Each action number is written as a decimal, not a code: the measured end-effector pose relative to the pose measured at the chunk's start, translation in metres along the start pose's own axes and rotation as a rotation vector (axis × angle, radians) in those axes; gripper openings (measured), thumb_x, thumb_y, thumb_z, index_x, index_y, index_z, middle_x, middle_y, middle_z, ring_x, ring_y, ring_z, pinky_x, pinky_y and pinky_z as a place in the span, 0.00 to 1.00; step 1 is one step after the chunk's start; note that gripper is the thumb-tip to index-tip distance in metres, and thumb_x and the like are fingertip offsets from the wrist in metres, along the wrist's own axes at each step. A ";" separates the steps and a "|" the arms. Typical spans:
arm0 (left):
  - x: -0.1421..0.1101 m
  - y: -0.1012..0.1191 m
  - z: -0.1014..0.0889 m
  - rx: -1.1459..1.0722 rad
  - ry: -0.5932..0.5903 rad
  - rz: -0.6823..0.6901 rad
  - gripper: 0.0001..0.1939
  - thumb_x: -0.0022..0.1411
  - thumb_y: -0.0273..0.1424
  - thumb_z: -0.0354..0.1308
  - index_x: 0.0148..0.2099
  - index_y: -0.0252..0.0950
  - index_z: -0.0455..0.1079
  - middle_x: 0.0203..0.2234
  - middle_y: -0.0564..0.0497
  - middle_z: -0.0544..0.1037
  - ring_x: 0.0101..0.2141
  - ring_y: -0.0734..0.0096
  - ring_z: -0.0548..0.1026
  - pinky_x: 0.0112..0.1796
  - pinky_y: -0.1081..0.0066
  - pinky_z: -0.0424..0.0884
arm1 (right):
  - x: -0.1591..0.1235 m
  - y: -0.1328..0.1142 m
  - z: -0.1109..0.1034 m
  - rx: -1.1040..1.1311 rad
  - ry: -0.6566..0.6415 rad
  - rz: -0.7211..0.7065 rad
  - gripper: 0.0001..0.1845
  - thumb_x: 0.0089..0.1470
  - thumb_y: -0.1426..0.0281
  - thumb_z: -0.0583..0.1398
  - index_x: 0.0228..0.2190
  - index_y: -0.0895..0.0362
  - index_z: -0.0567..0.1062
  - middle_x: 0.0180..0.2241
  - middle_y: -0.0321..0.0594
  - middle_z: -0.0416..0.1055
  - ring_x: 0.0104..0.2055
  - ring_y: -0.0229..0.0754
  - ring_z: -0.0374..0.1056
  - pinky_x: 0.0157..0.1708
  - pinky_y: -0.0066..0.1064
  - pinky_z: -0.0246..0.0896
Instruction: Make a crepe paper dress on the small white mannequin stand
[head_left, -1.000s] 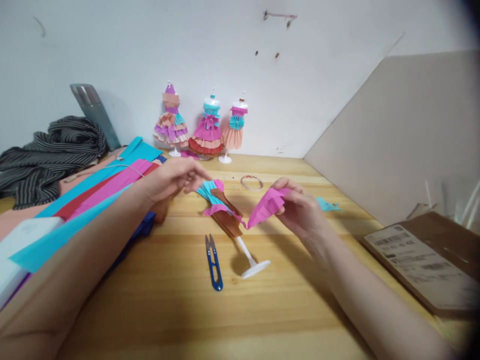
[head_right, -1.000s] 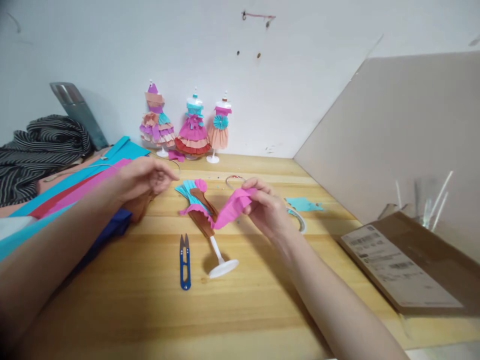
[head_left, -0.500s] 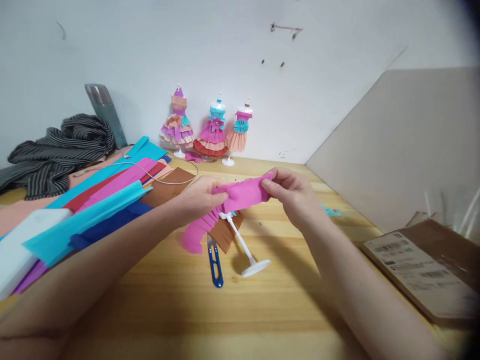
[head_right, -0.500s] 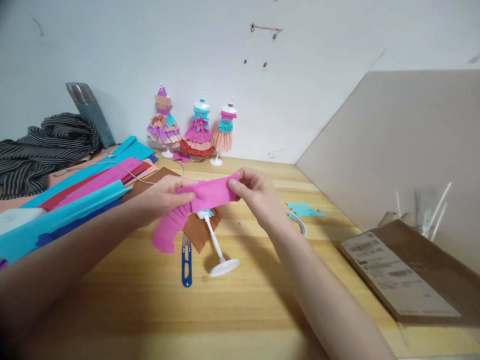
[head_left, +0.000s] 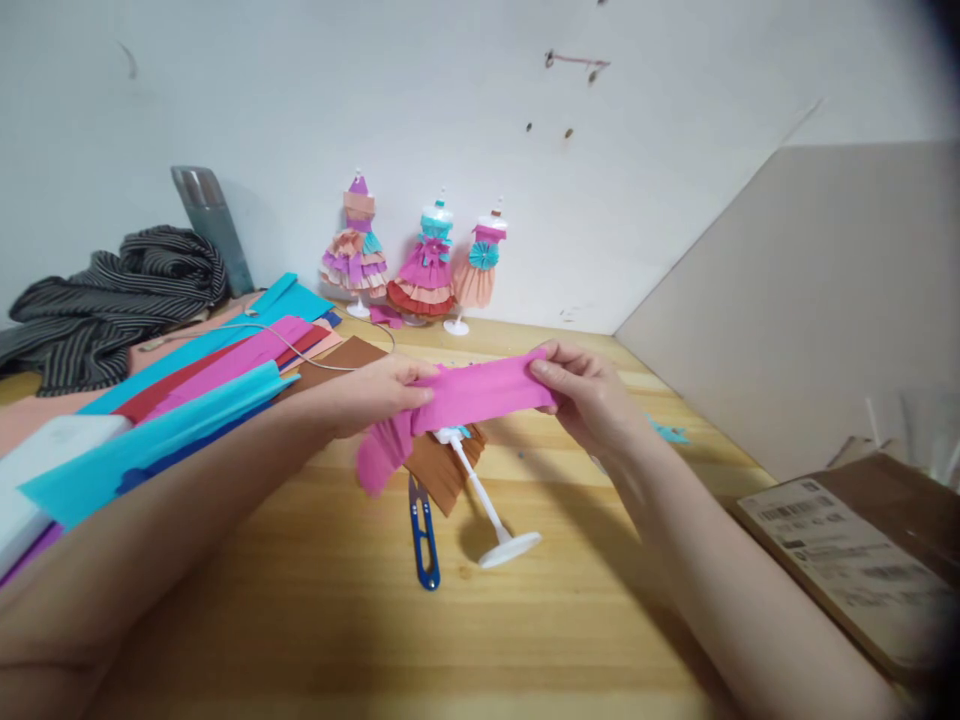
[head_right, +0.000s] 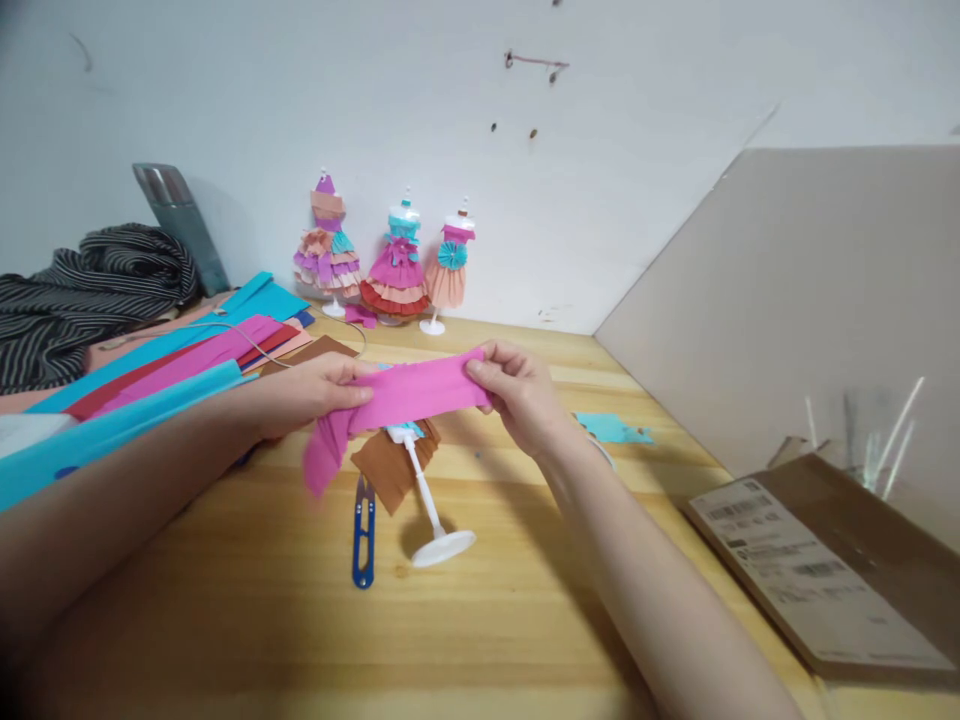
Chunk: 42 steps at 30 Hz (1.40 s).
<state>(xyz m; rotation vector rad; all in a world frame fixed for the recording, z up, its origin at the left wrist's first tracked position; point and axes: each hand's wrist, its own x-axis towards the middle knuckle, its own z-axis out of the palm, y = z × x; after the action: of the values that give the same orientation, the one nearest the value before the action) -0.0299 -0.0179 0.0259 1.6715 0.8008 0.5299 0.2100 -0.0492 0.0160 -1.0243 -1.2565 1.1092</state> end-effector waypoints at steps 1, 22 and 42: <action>0.000 -0.001 0.002 -0.049 0.000 -0.006 0.05 0.50 0.27 0.59 0.30 0.34 0.76 0.20 0.52 0.73 0.21 0.73 0.68 0.22 0.75 0.62 | 0.001 0.000 -0.001 0.016 0.003 0.008 0.14 0.37 0.64 0.70 0.22 0.58 0.73 0.14 0.30 0.63 0.14 0.28 0.53 0.12 0.23 0.47; 0.006 -0.009 -0.009 0.123 0.059 0.070 0.14 0.55 0.40 0.59 0.27 0.33 0.72 0.20 0.54 0.72 0.21 0.77 0.66 0.22 0.78 0.58 | 0.013 0.002 -0.024 0.129 0.060 0.049 0.10 0.36 0.71 0.70 0.23 0.57 0.75 0.16 0.31 0.66 0.14 0.28 0.56 0.11 0.20 0.54; 0.012 -0.010 0.002 -0.067 0.481 0.077 0.19 0.48 0.43 0.64 0.20 0.33 0.65 0.13 0.57 0.66 0.17 0.80 0.61 0.19 0.78 0.54 | 0.017 0.014 -0.029 0.067 0.029 -0.027 0.16 0.40 0.57 0.67 0.18 0.55 0.72 0.15 0.34 0.65 0.15 0.34 0.59 0.14 0.29 0.54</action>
<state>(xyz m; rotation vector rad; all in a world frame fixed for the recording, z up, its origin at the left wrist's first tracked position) -0.0225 -0.0092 0.0144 1.5355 1.0513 1.0252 0.2380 -0.0293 0.0035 -0.9669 -1.1994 1.1048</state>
